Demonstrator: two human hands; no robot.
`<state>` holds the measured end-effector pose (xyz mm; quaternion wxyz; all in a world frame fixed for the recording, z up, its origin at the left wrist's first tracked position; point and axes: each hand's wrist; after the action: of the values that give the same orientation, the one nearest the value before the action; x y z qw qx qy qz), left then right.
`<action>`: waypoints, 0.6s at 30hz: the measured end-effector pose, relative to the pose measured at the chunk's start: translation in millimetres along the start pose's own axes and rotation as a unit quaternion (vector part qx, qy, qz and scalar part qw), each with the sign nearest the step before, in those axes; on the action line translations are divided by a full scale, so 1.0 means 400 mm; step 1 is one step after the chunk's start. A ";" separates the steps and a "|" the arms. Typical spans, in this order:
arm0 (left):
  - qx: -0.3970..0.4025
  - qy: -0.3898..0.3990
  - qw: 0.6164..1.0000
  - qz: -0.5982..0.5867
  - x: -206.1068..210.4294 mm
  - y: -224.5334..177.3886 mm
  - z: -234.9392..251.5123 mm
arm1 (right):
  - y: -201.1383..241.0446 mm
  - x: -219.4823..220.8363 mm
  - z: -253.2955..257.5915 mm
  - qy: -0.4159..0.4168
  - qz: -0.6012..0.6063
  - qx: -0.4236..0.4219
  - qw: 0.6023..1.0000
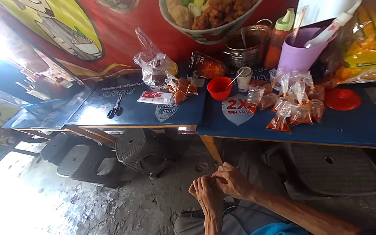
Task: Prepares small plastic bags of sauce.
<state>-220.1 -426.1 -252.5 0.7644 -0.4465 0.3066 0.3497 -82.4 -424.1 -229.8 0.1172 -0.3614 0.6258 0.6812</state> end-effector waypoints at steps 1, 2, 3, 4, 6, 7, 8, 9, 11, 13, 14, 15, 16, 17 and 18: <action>0.002 -0.006 1.000 0.000 -0.009 -0.002 0.006 | 0.001 0.006 0.000 -0.022 -0.014 -0.017 1.000; 0.004 -0.013 1.000 -0.002 -0.017 -0.002 0.012 | 0.003 0.007 -0.001 -0.033 -0.015 -0.027 0.999; 0.006 -0.021 1.000 -0.005 -0.025 -0.002 0.017 | 0.007 0.008 -0.002 -0.042 -0.013 -0.031 0.999; 0.007 -0.029 1.000 -0.005 -0.032 -0.001 0.021 | 0.010 0.008 -0.004 -0.052 -0.013 -0.036 0.998; 0.011 -0.047 0.999 -0.003 -0.043 0.000 0.028 | 0.014 0.010 -0.008 -0.074 -0.012 -0.045 0.996; 0.015 -0.055 0.998 -0.002 -0.047 0.003 0.032 | 0.015 0.011 -0.010 -0.084 -0.014 -0.047 0.995; 0.019 -0.060 0.998 0.000 -0.052 0.005 0.036 | 0.017 0.012 -0.014 -0.091 -0.014 -0.049 0.995; 0.023 -0.066 0.998 0.003 -0.056 0.007 0.039 | 0.017 0.011 -0.018 -0.097 -0.015 -0.049 0.994; 0.026 -0.073 0.997 0.014 -0.064 0.014 0.048 | 0.017 0.012 -0.026 -0.106 -0.017 -0.049 0.993; 0.026 -0.076 0.996 0.024 -0.069 0.023 0.056 | 0.013 0.012 -0.034 -0.099 -0.014 -0.042 0.994; 0.025 -0.078 0.996 0.024 -0.072 0.025 0.060 | 0.013 0.012 -0.036 -0.092 -0.011 -0.035 0.995; 0.024 -0.079 0.996 0.022 -0.074 0.026 0.064 | 0.015 0.008 -0.035 -0.083 -0.006 -0.029 0.996; 0.021 -0.081 0.996 0.013 -0.079 0.026 0.069 | 0.022 -0.003 -0.030 -0.071 0.003 -0.025 0.997; 0.014 -0.079 0.997 -0.006 -0.090 0.027 0.076 | 0.034 -0.025 -0.019 -0.056 0.011 -0.023 0.998; 0.001 -0.070 0.997 -0.031 -0.112 0.030 0.084 | 0.054 -0.060 0.000 -0.040 0.021 -0.026 0.999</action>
<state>-250.0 -403.2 -209.4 0.7949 -0.4291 0.2385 0.3565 -78.3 -421.2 -198.0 0.1182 -0.3234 0.6102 0.7135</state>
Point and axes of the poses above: each hand's wrist, its own z-axis towards the middle knuckle, its own x-axis out of the palm, y = z × x, and after that the axes turned 12 degrees about y, right-handed
